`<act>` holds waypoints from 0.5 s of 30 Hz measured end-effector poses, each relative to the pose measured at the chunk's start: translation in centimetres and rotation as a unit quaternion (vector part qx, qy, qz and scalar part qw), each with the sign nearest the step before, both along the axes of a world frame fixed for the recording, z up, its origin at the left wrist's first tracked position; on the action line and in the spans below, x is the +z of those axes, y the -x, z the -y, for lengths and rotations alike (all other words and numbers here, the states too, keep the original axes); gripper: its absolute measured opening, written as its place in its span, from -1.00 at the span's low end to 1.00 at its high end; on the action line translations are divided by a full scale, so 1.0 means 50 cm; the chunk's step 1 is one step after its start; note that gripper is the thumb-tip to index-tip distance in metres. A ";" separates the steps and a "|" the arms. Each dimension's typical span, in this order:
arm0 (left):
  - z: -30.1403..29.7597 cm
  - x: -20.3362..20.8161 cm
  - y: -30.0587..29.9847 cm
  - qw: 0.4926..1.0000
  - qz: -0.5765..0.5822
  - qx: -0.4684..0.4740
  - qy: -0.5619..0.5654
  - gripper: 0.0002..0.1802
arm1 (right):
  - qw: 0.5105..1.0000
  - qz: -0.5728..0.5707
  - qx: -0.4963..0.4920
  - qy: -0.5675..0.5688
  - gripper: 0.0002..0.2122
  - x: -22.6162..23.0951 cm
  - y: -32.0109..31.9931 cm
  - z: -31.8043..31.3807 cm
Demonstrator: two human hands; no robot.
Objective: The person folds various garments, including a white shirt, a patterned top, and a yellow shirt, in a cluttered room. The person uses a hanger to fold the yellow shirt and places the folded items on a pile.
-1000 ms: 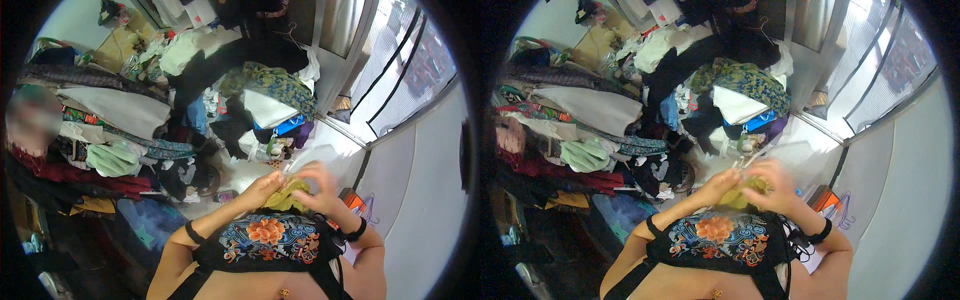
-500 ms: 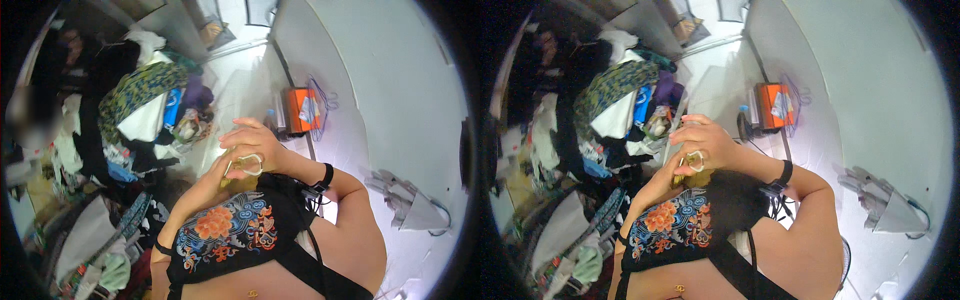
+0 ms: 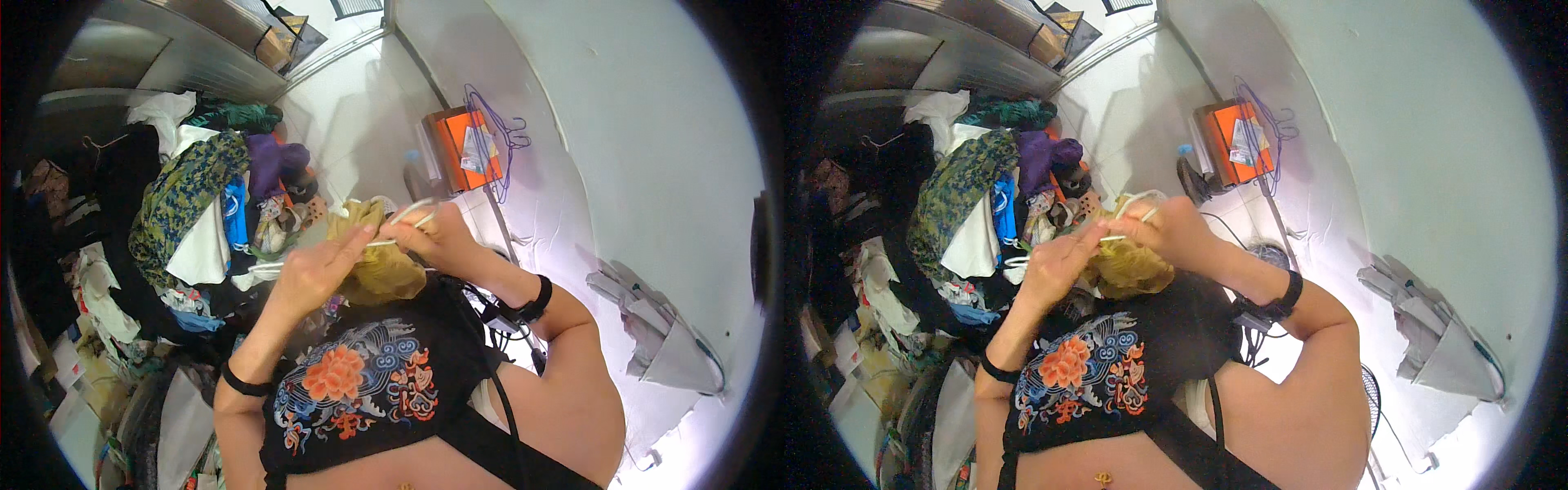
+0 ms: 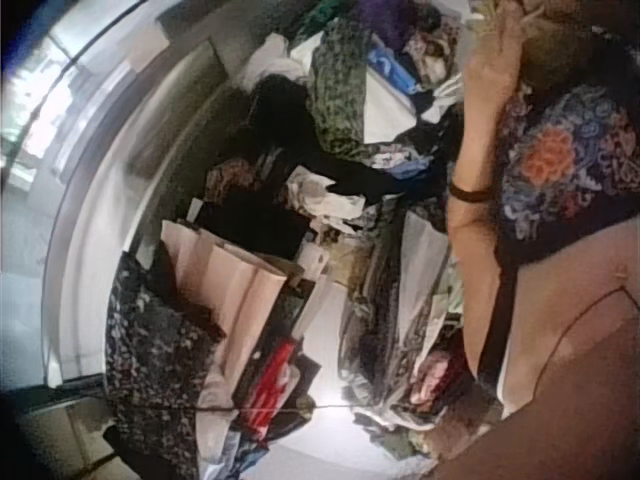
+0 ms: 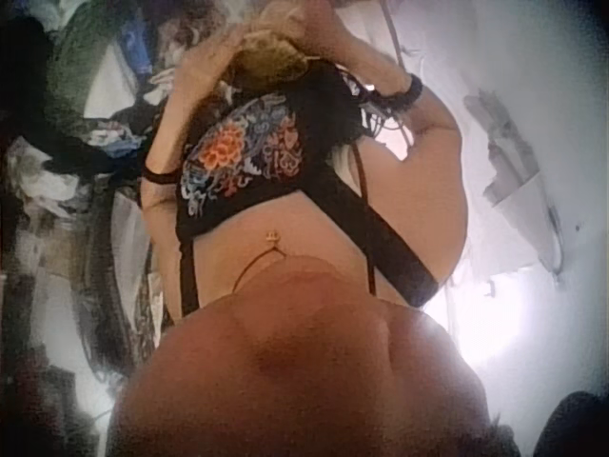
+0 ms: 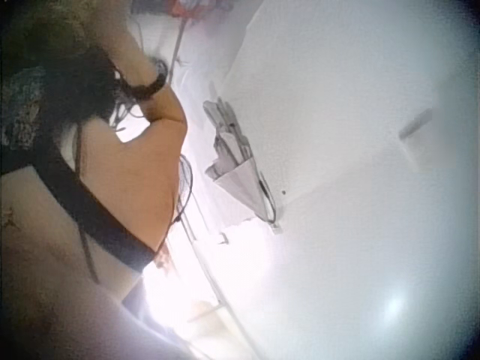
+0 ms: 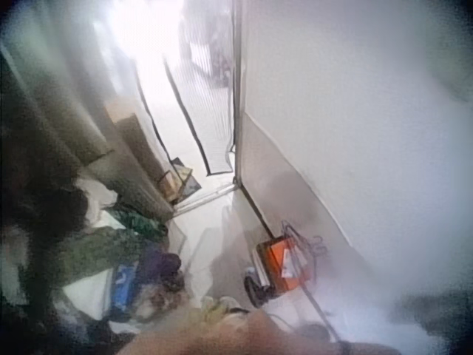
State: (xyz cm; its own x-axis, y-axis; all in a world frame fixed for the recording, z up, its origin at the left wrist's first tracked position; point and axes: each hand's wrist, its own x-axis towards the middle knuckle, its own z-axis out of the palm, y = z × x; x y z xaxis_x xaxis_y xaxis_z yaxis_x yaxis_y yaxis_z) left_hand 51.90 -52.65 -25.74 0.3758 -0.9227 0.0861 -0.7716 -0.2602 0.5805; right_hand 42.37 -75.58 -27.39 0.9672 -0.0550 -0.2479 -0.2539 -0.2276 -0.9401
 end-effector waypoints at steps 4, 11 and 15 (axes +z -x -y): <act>0.025 -0.019 -0.085 0.990 0.063 0.047 0.117 -0.63 | 0.958 -0.049 -0.259 -0.113 -0.72 -0.058 -0.040 0.092; 0.036 -0.014 -0.067 0.988 -0.030 0.145 -0.036 -0.72 | 0.920 -0.019 -0.352 0.174 -0.65 -0.525 0.008 0.438; 0.065 -0.015 -0.066 0.980 -0.069 0.178 -0.063 -0.75 | 0.912 -0.074 -0.316 0.249 -0.61 -0.677 0.030 0.528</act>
